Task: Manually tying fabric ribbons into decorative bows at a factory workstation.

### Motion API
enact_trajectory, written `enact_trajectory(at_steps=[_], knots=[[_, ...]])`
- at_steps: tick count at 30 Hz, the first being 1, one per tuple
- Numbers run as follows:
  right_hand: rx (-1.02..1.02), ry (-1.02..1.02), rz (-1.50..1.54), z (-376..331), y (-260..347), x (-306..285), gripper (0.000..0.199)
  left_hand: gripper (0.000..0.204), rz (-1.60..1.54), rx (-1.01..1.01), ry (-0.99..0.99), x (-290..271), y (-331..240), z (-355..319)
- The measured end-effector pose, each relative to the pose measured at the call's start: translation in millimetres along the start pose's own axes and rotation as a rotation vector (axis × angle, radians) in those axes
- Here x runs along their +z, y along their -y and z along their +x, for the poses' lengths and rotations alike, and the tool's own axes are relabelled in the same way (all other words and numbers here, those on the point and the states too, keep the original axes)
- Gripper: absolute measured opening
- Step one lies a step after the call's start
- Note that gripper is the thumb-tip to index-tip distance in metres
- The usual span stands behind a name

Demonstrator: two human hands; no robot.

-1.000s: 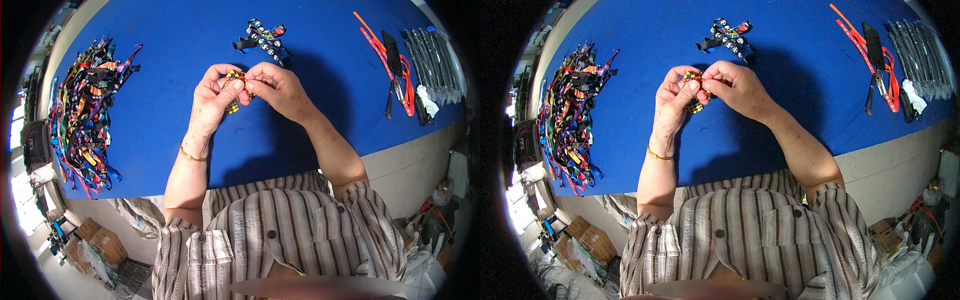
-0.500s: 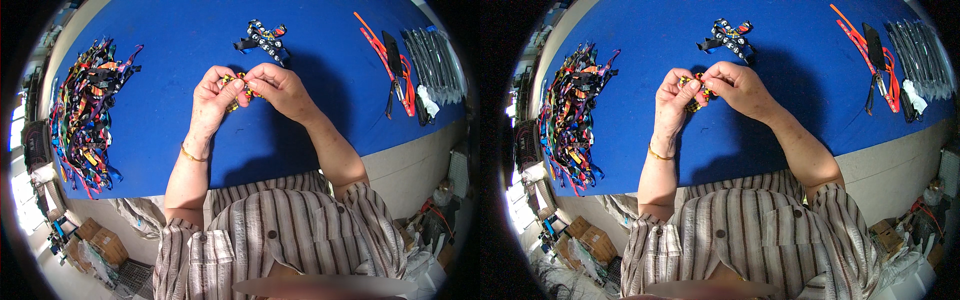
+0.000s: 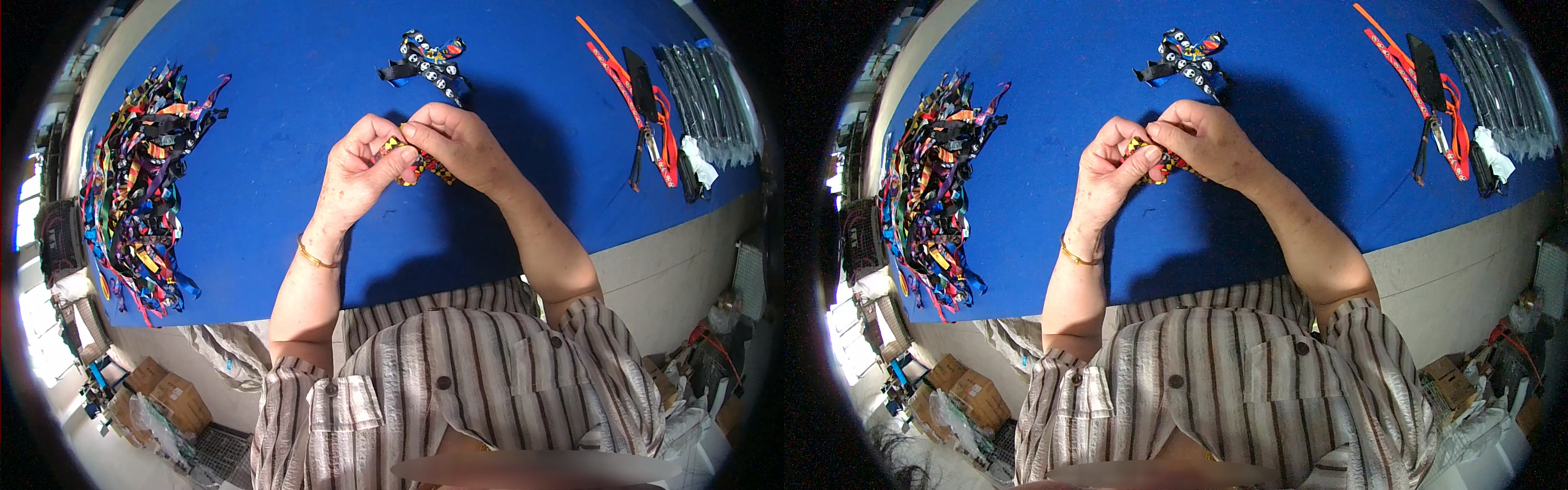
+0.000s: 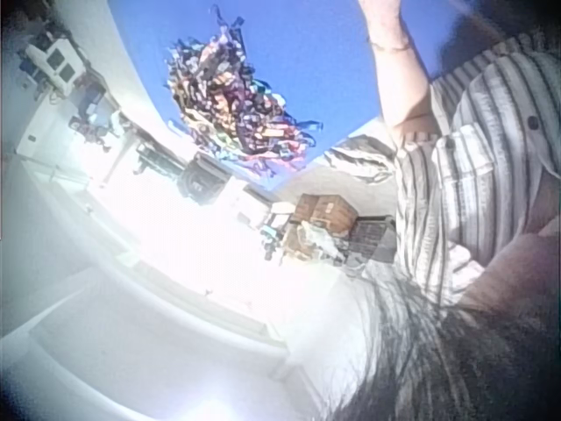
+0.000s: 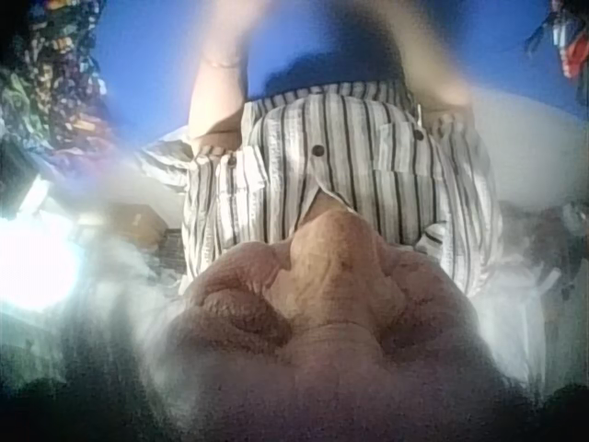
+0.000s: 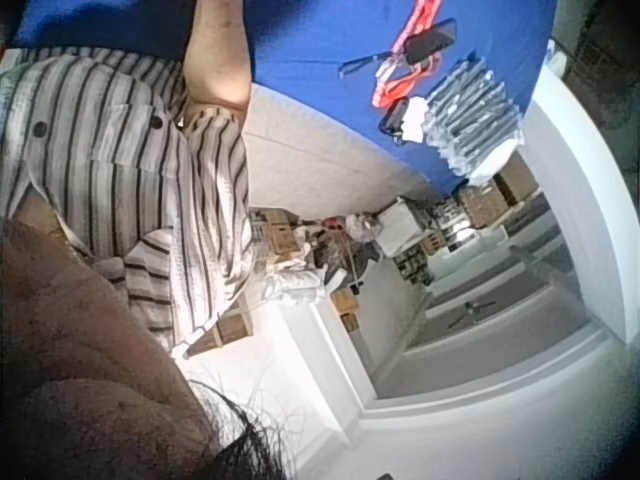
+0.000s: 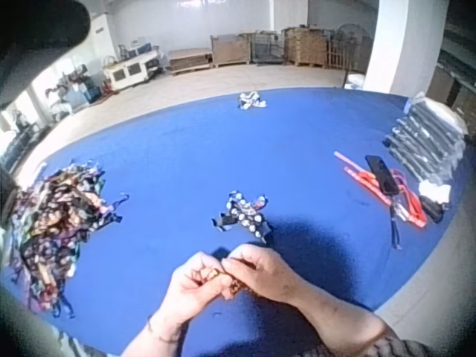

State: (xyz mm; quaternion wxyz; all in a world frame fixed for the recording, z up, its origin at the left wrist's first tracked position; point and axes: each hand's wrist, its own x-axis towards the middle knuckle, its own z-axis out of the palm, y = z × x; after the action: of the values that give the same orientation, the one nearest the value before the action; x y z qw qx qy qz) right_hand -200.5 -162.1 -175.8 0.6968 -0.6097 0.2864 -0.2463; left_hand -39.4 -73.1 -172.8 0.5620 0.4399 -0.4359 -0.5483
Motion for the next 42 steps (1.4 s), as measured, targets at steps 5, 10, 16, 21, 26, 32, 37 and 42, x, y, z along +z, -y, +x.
enact_trajectory(at_steps=[5, 10, 16, 21, 26, 32, 37, 42], knots=[[-0.134, -0.080, 0.001, 1, 1, 1, 0.015, 0.010, -0.043, -0.078, -0.064, 1, -4, 1], [-0.172, 0.016, 0.142, -2, 7, 6, 0.011, 0.010, -0.117, -0.062, -0.158, 2, 0, 4], [-0.204, 0.077, 0.050, 1, 2, 6, 0.012, 0.009, -0.103, -0.071, -0.202, -4, 2, 5], [-0.165, 0.104, 0.169, 3, 6, 1, 0.014, 0.006, -0.257, -0.049, -0.134, -4, 3, 6], [-0.086, 0.160, 0.231, 4, 7, -6, 0.015, 0.005, -0.300, -0.064, -0.079, -6, 6, 6], [-0.046, 0.139, 0.199, 2, 10, -6, 0.017, 0.006, -0.333, -0.086, -0.052, -7, 1, 4], [-0.041, 0.108, 0.176, 1, 8, -5, 0.020, 0.009, -0.203, -0.057, -0.066, -7, 3, 3], [-0.012, 0.077, 0.099, 3, 0, 0, 0.017, 0.011, -0.073, -0.095, -0.087, -3, 0, 3]])
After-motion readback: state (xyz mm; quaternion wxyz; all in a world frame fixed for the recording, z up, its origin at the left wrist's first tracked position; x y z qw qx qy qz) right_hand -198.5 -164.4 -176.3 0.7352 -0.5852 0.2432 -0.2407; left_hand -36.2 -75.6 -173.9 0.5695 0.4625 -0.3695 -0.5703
